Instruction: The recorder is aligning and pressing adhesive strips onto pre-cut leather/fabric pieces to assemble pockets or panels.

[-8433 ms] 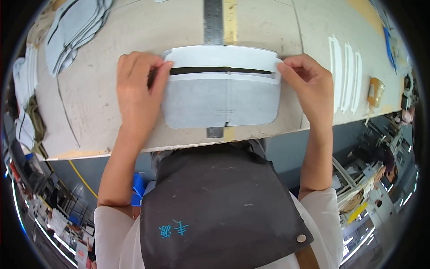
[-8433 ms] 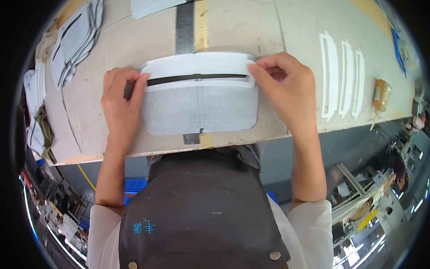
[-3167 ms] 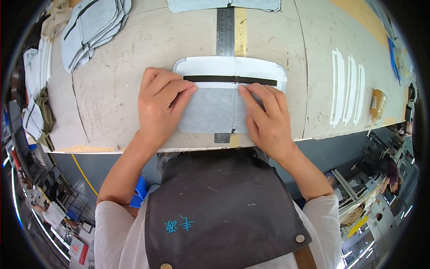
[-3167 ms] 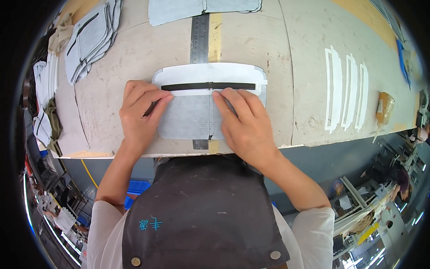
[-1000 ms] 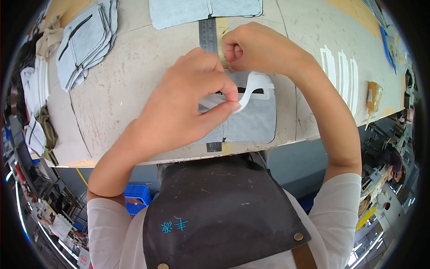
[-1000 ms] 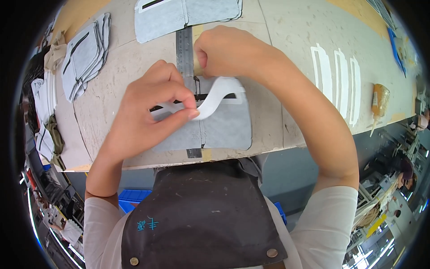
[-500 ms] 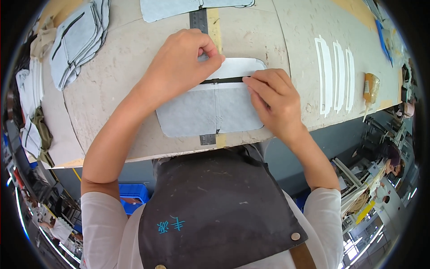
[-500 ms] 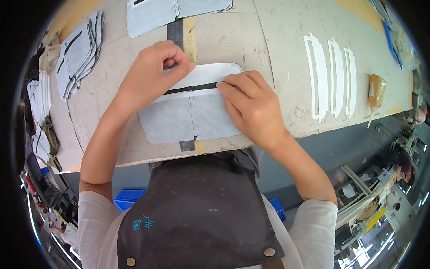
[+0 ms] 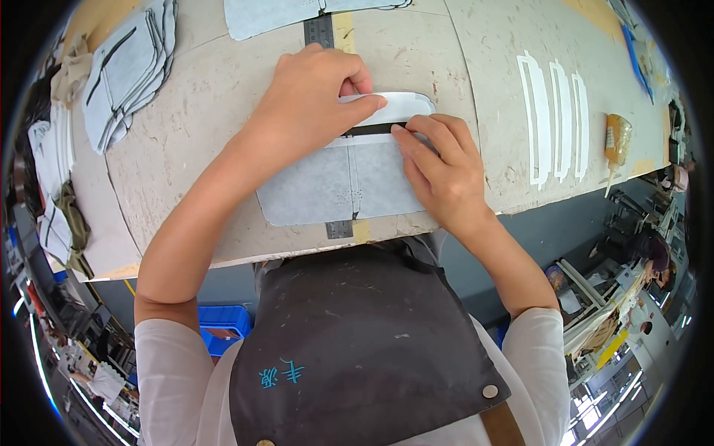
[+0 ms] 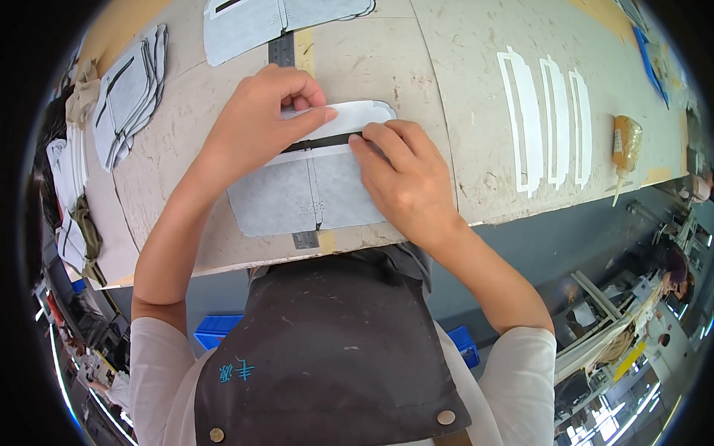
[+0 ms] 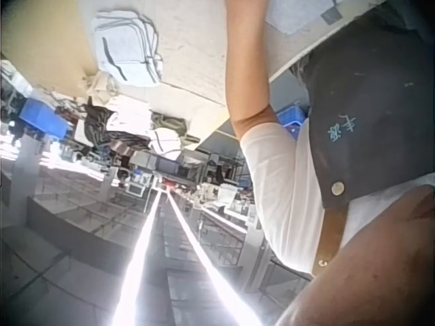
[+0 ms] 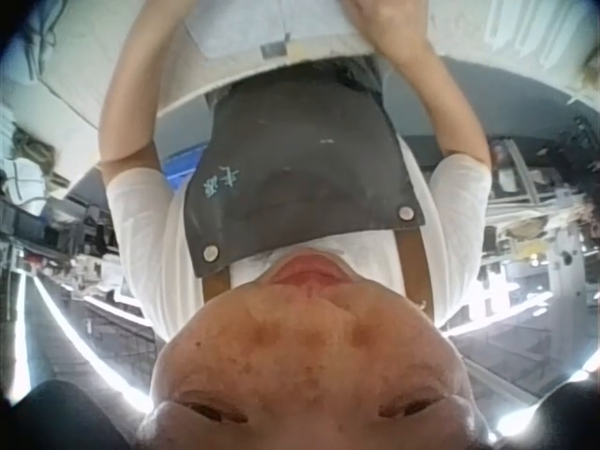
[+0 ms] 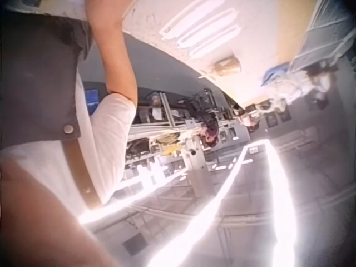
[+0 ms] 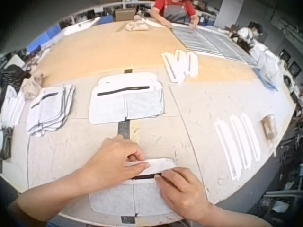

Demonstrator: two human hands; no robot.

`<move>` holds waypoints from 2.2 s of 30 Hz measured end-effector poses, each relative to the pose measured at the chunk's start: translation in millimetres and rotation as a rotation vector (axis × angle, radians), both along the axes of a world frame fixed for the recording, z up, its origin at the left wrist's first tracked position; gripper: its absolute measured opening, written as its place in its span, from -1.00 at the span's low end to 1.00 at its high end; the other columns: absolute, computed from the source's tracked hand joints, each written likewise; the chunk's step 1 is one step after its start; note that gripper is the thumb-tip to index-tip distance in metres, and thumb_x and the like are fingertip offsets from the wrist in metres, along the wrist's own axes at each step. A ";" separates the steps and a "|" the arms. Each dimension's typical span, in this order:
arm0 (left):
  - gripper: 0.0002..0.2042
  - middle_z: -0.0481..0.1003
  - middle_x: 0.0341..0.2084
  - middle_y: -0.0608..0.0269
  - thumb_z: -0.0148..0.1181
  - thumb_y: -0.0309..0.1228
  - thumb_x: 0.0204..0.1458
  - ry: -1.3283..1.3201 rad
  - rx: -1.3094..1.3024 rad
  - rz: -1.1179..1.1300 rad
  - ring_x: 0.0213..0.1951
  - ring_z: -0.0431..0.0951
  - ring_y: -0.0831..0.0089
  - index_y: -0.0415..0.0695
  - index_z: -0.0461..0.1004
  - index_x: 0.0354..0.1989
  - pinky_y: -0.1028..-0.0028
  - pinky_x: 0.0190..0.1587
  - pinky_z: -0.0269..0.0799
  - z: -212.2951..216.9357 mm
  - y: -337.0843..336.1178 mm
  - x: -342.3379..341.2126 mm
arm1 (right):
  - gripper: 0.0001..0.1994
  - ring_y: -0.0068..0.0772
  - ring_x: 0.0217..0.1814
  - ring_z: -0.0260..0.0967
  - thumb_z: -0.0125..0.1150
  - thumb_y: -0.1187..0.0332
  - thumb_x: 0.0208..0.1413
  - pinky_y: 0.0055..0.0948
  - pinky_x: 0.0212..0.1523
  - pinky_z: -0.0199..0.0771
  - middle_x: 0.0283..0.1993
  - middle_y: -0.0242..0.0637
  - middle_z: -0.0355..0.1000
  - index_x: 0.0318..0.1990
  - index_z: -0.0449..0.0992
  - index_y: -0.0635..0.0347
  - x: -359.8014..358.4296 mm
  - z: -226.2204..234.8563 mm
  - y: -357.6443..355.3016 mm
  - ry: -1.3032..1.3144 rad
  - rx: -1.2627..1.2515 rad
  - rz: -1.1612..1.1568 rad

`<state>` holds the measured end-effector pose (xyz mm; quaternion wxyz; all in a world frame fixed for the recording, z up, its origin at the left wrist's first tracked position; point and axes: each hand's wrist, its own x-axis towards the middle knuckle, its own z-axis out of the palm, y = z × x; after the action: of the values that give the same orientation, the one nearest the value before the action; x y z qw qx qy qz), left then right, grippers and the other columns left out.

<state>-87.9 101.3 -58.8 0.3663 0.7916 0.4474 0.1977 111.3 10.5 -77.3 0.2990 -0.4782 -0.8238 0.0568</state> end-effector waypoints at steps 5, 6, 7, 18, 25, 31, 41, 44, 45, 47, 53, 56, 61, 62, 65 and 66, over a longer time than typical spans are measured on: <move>-0.79 0.42 -0.56 0.26 0.38 -0.41 -0.03 0.008 0.178 -0.008 -0.38 0.36 0.38 -0.24 0.47 -0.52 0.42 -0.34 0.33 -4.3 4.1 6.0 | -0.67 -0.22 -0.11 0.39 0.34 0.61 -0.29 -0.33 -0.17 0.50 -0.12 -0.29 0.43 -0.23 0.59 0.29 -0.2 -1.3 -0.4 0.001 0.000 0.002; -0.79 0.41 -0.57 0.26 0.38 -0.42 -0.03 0.011 0.172 -0.009 -0.39 0.35 0.37 -0.24 0.47 -0.53 0.41 -0.34 0.32 -4.6 5.3 6.6 | -0.67 -0.22 -0.11 0.39 0.33 0.61 -0.28 -0.33 -0.17 0.50 -0.12 -0.29 0.42 -0.23 0.58 0.29 -0.1 -1.7 -0.2 0.004 0.003 0.002; -0.79 0.40 -0.57 0.25 0.37 -0.42 -0.04 0.015 0.166 -0.009 -0.40 0.34 0.36 -0.25 0.47 -0.54 0.41 -0.33 0.32 -4.7 6.2 7.0 | -0.67 -0.22 -0.11 0.39 0.33 0.61 -0.28 -0.33 -0.17 0.50 -0.12 -0.29 0.42 -0.23 0.58 0.29 0.1 -1.2 -0.1 0.005 0.002 0.001; -0.79 0.40 -0.58 0.23 0.38 -0.43 -0.05 0.045 0.194 -0.013 -0.41 0.34 0.34 -0.25 0.48 -0.55 0.38 -0.34 0.31 -8.9 6.6 7.9 | -0.69 -0.24 -0.03 0.39 0.22 0.51 -0.20 -0.35 -0.09 0.46 0.05 -0.21 0.43 -0.19 0.56 0.35 3.1 0.9 -1.6 -0.119 0.030 0.065; -0.82 0.42 -0.57 0.23 0.39 -0.45 -0.06 0.026 0.250 -0.018 -0.41 0.35 0.33 -0.25 0.50 -0.54 0.38 -0.34 0.31 -14.0 5.8 6.9 | -0.64 -0.22 0.04 0.37 0.12 0.47 -0.16 -0.34 0.01 0.39 0.02 -0.13 0.42 -0.13 0.52 0.41 2.5 4.7 -0.7 -0.176 -0.021 0.105; -0.81 0.50 -0.56 0.18 0.39 -0.38 -0.09 0.018 0.204 0.006 -0.35 0.44 0.18 -0.18 0.55 -0.60 0.26 -0.21 0.29 -15.3 6.5 7.0 | -0.67 -0.22 0.05 0.35 0.13 0.48 -0.15 -0.35 0.00 0.39 0.03 -0.13 0.41 -0.16 0.51 0.43 -0.1 8.5 0.0 -0.238 -0.017 0.119; -0.84 0.48 -0.51 0.21 0.39 -0.38 -0.07 0.088 0.219 -0.023 -0.32 0.42 0.21 -0.16 0.54 -0.45 0.26 -0.20 0.30 -9.3 3.4 3.7 | -0.71 -0.22 0.04 0.37 0.14 0.49 -0.11 -0.31 0.00 0.47 0.02 -0.17 0.40 -0.15 0.51 0.34 -5.3 11.2 4.9 -0.157 -0.086 0.136; -0.84 0.46 -0.48 0.19 0.38 -0.42 -0.07 -0.089 0.126 0.082 -0.31 0.42 0.23 -0.17 0.52 -0.38 0.28 -0.21 0.35 -1.3 3.3 -2.6 | -0.67 -0.24 0.03 0.36 0.15 0.48 -0.10 -0.32 -0.02 0.47 0.01 -0.18 0.39 -0.10 0.52 0.27 -5.6 11.9 4.7 -0.178 -0.104 0.129; -0.85 0.45 -0.48 0.18 0.38 -0.43 -0.07 -0.024 0.129 0.067 -0.30 0.42 0.24 -0.19 0.52 -0.40 0.30 -0.23 0.37 1.1 4.5 -9.4 | -0.64 -0.24 0.03 0.35 0.15 0.48 -0.10 -0.32 -0.02 0.47 0.01 -0.19 0.38 -0.06 0.53 0.24 -6.6 11.4 4.5 -0.195 -0.091 0.133; -0.85 0.44 -0.48 0.17 0.38 -0.44 -0.07 0.042 0.132 0.055 -0.30 0.42 0.25 -0.21 0.52 -0.42 0.32 -0.25 0.38 2.0 5.1 -17.5 | -0.64 -0.26 -0.02 0.38 0.17 0.53 -0.10 -0.33 -0.07 0.49 0.00 -0.24 0.40 -0.06 0.56 0.20 -8.4 11.2 3.7 -0.196 -0.074 0.116; -0.82 0.44 -0.50 0.19 0.38 -0.43 -0.05 0.019 0.032 0.052 -0.35 0.40 0.25 -0.26 0.51 -0.52 0.30 -0.30 0.37 -4.8 6.3 -23.6 | -0.62 -0.26 -0.01 0.36 0.17 0.53 -0.10 -0.32 -0.06 0.46 0.01 -0.25 0.39 -0.04 0.56 0.20 -8.3 11.1 2.9 -0.221 -0.081 0.119; -0.81 0.44 -0.52 0.18 0.37 -0.43 -0.05 0.022 0.092 0.013 -0.36 0.40 0.22 -0.25 0.50 -0.54 0.29 -0.30 0.37 -9.4 9.1 -23.3 | -0.62 -0.22 0.06 0.32 0.15 0.48 -0.10 -0.30 -0.01 0.44 0.06 -0.19 0.34 -0.03 0.52 0.27 -7.9 14.3 2.7 -0.235 -0.142 0.142; -0.81 0.44 -0.55 0.18 0.36 -0.45 -0.06 -0.005 0.227 -0.042 -0.36 0.40 0.17 -0.23 0.47 -0.57 0.27 -0.27 0.35 -14.3 9.8 -24.1 | -0.63 -0.19 0.11 0.31 0.13 0.49 -0.09 -0.28 0.02 0.44 0.17 -0.19 0.34 -0.05 0.51 0.32 -7.0 17.4 7.2 -0.270 -0.094 0.195; -0.81 0.44 -0.55 0.18 0.36 -0.45 -0.06 -0.004 0.228 -0.042 -0.36 0.40 0.17 -0.23 0.47 -0.57 0.27 -0.27 0.35 -15.0 9.4 -24.6 | -0.64 -0.18 0.14 0.31 0.12 0.49 -0.08 -0.27 0.04 0.43 0.18 -0.18 0.35 -0.06 0.51 0.33 -6.6 17.8 8.5 -0.281 -0.070 0.239; -0.82 0.44 -0.56 0.19 0.36 -0.45 -0.07 -0.015 0.258 -0.046 -0.36 0.40 0.18 -0.21 0.48 -0.57 0.28 -0.26 0.35 -17.2 9.2 -25.4 | -0.64 -0.17 0.18 0.29 0.11 0.51 -0.08 -0.25 0.07 0.42 0.16 -0.16 0.37 -0.05 0.50 0.35 -5.9 13.3 13.5 -0.219 -0.082 0.274; -0.82 0.44 -0.56 0.20 0.37 -0.45 -0.07 -0.024 0.268 -0.047 -0.37 0.40 0.19 -0.21 0.47 -0.57 0.29 -0.27 0.34 -18.0 8.9 -25.5 | -0.63 -0.17 0.20 0.28 0.11 0.53 -0.09 -0.24 0.09 0.42 0.12 -0.14 0.39 -0.04 0.49 0.36 -6.2 11.9 14.7 -0.145 -0.123 0.267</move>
<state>-113.4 110.2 -76.7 0.2669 0.8414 0.3938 0.2564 105.1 25.2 -65.4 0.1986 -0.3847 -0.8945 0.1118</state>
